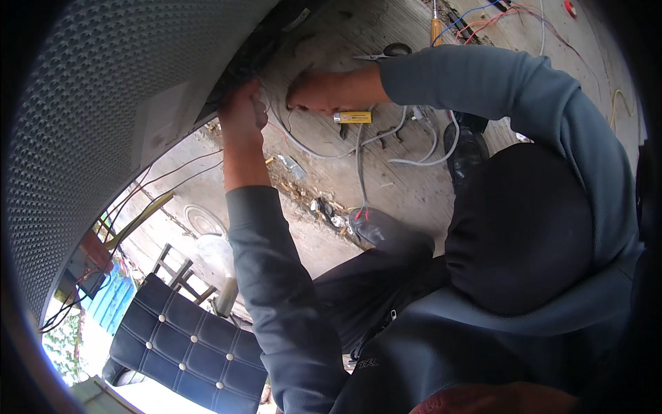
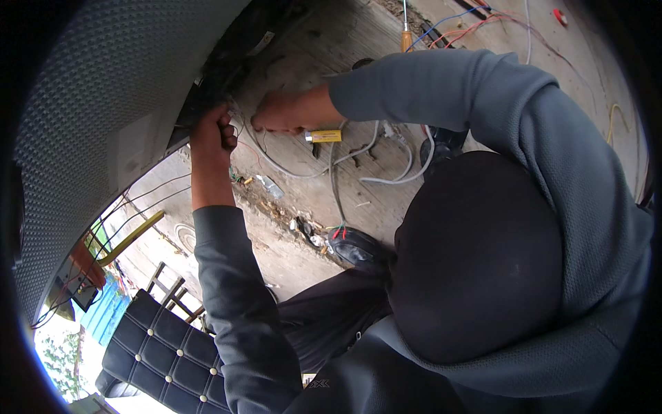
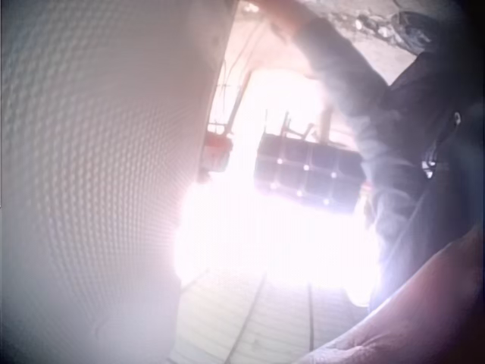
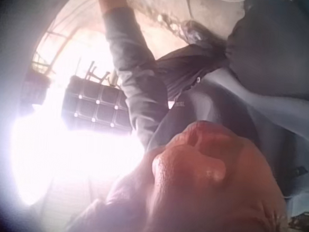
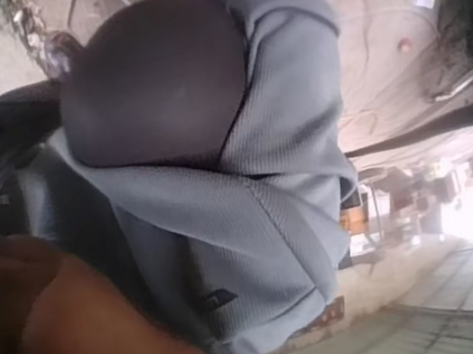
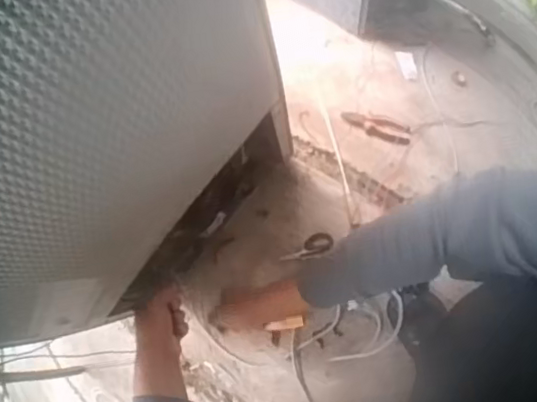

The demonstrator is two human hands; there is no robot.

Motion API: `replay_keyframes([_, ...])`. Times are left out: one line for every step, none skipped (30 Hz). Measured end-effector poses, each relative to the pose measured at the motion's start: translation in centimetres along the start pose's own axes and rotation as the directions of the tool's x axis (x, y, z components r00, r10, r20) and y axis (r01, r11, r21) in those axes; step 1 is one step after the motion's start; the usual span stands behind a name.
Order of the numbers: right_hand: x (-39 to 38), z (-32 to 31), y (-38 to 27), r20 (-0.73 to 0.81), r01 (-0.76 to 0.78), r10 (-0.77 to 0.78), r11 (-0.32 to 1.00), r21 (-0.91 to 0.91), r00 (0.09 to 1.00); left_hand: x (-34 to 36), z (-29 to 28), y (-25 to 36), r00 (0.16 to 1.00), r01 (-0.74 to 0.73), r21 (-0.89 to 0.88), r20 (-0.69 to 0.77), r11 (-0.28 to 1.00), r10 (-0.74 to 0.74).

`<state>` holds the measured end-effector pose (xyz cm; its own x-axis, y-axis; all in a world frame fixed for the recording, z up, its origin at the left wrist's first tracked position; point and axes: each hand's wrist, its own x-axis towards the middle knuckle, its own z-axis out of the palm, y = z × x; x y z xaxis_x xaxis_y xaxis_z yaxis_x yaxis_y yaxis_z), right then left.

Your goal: The person sits on the ground and works on the underside of an electronic device. They use pliers to strip and twist wires, then use a lighter to heat and seal the connections.

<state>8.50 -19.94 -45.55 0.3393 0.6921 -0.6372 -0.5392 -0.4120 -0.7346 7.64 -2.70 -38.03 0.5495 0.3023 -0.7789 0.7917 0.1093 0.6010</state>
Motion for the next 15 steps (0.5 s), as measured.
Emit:
replay_keyframes([-0.3, -0.1, -1.0, -0.060, -0.068, 0.078, 0.986, 0.151, 0.995, -0.2, 0.0, -0.1, 1.000, -0.009, 0.001, -0.015, 1.000, 0.009])
replay_keyframes([-0.8, -0.2, -1.9, -0.085, -0.071, 0.094, 0.967, 0.243, 0.992, -0.5, -0.1, -0.1, 0.999, -0.018, 0.003, -0.028, 1.000, 0.018])
replay_keyframes([-1.9, -0.6, -2.9, -0.114, -0.047, 0.086, 0.950, 0.309, 0.990, -0.6, 0.3, 0.3, 1.000, -0.016, 0.011, -0.016, 1.000, 0.016])
replay_keyframes([-2.3, -0.3, -3.6, -0.119, -0.017, 0.061, 0.943, 0.333, 0.991, -0.7, 0.1, 0.3, 1.000, -0.011, 0.010, -0.016, 1.000, 0.011])
replay_keyframes([-2.8, -0.1, -4.2, -0.124, 0.012, 0.035, 0.935, 0.355, 0.992, -0.8, 0.0, 0.3, 1.000, -0.006, 0.010, -0.017, 1.000, 0.006])
replay_keyframes([-2.8, 0.0, -4.3, -0.138, 0.045, 0.009, 0.924, 0.381, 0.990, -0.6, -0.1, 0.3, 1.000, -0.003, 0.016, -0.018, 1.000, 0.004])
replay_keyframes([-2.6, 0.1, -4.6, -0.148, 0.060, -0.001, 0.918, 0.393, 0.989, -0.5, -0.2, 0.2, 1.000, -0.001, 0.023, -0.020, 1.000, 0.001])
replay_keyframes([-2.4, 0.2, -4.9, -0.159, 0.076, -0.011, 0.911, 0.405, 0.987, -0.4, -0.3, 0.2, 1.000, 0.001, 0.029, -0.022, 1.000, -0.001])
replay_keyframes([-2.1, 0.2, -4.8, -0.173, 0.093, -0.021, 0.903, 0.419, 0.985, -0.4, -0.1, 0.3, 1.000, 0.003, 0.034, -0.016, 0.999, -0.003])
replay_keyframes([-1.9, 0.0, -4.6, -0.134, 0.079, -0.018, 0.880, 0.469, 0.991, -0.3, 0.0, 0.4, 1.000, 0.005, 0.039, -0.010, 0.999, -0.004])
replay_keyframes([-1.6, -0.4, -4.5, -0.094, 0.064, -0.018, 0.853, 0.518, 0.995, -0.3, 0.1, 0.5, 1.000, 0.006, 0.045, -0.004, 0.999, -0.006])
replay_keyframes([-1.6, -0.6, -4.5, -0.050, 0.043, -0.018, 0.826, 0.562, 0.999, -0.3, 0.2, 0.5, 1.000, 0.007, 0.051, -0.009, 0.999, -0.006])
replay_keyframes([-1.7, -0.6, -4.4, -0.002, 0.004, -0.004, 0.810, 0.586, 1.000, -0.3, 0.3, 0.5, 1.000, 0.007, 0.057, -0.015, 0.998, -0.006])
replay_keyframes([-1.9, -0.5, -4.1, 0.045, -0.035, 0.009, 0.793, 0.608, 0.999, -0.3, 0.4, 0.5, 1.000, 0.007, 0.064, -0.020, 0.998, -0.006])
replay_keyframes([-2.2, 0.0, -4.1, 0.099, -0.080, 0.023, 0.776, 0.625, 0.995, -0.2, 0.2, 0.2, 0.999, 0.012, 0.050, -0.033, 0.999, -0.010])
